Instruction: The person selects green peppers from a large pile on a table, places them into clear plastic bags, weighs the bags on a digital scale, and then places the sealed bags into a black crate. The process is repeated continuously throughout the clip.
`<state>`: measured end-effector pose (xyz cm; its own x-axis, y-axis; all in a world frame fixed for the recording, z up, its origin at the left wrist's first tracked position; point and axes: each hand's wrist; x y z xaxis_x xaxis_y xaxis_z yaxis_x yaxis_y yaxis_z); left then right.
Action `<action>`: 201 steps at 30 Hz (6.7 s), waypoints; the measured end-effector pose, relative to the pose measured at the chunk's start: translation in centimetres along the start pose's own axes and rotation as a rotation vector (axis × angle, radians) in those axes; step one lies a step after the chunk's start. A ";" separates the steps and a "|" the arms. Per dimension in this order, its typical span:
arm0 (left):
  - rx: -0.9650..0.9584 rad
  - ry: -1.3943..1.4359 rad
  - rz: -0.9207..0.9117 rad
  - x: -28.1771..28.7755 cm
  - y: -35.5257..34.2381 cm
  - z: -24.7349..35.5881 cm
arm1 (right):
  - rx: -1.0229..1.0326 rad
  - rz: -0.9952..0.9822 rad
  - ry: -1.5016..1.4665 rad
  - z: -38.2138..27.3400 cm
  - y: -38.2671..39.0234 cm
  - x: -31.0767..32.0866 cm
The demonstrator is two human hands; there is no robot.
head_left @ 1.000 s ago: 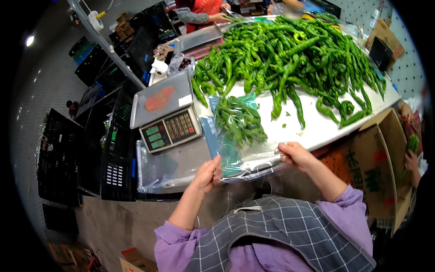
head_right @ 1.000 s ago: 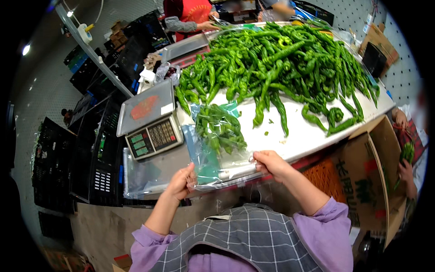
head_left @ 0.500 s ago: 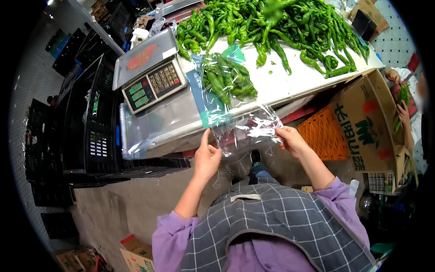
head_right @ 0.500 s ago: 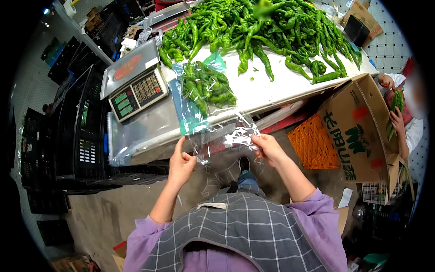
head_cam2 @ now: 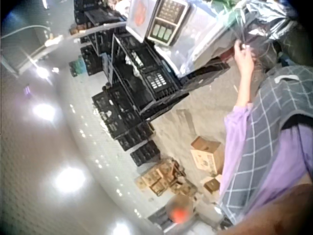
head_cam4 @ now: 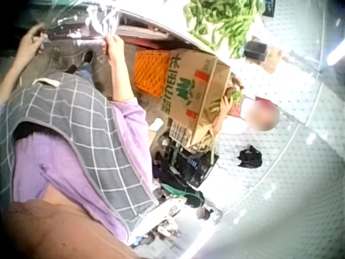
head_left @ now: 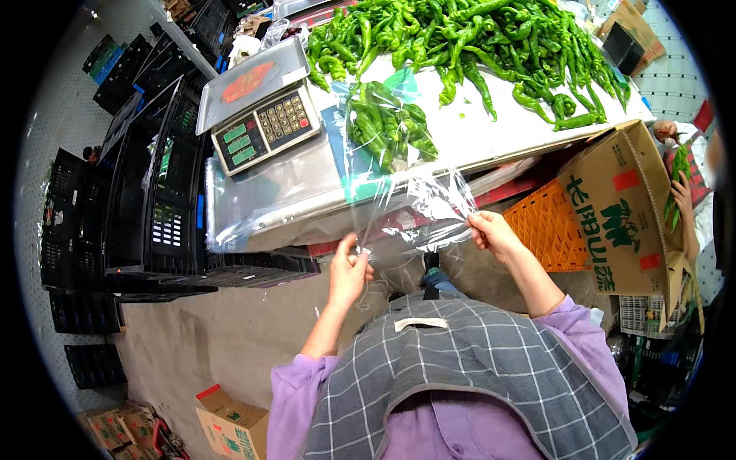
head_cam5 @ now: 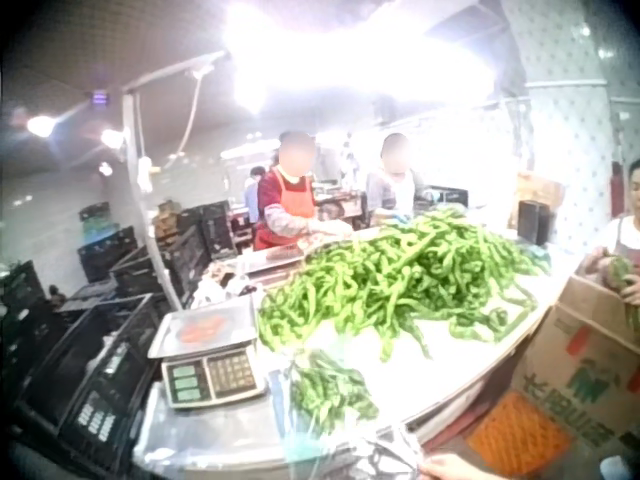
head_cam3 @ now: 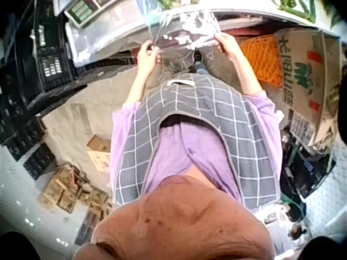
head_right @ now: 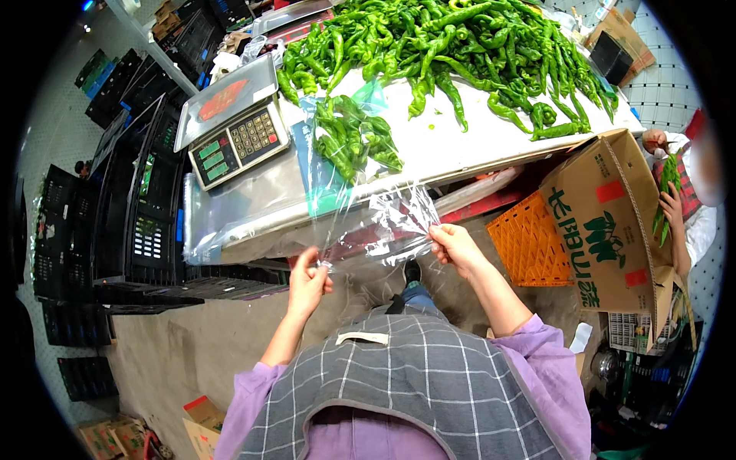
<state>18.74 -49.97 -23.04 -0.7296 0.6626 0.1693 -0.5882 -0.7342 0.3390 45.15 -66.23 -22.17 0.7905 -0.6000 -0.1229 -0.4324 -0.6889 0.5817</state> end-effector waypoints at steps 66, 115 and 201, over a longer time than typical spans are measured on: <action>-0.990 -0.793 0.129 2.9 -5.1 4.2 | 1.334 0.134 1.038 -3.4 -2.6 -1.9; -0.361 0.933 -0.057 9.9 -18.4 16.5 | 0.525 -0.782 -0.192 -25.9 -16.2 -12.8; 0.475 -1.276 0.452 55.6 -14.0 7.1 | 0.075 0.478 1.038 -4.8 -6.7 5.3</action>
<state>-11.11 -1.85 -11.76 0.1372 0.2539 0.9574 -0.0391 -0.9644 0.2614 54.32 -62.80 -22.87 0.5001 -0.2059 0.8411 -0.7823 -0.5241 0.3368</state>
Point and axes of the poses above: each hand's wrist, its own y-axis away from the middle knuckle, its own x-axis out of the back of the hand, z = x × y
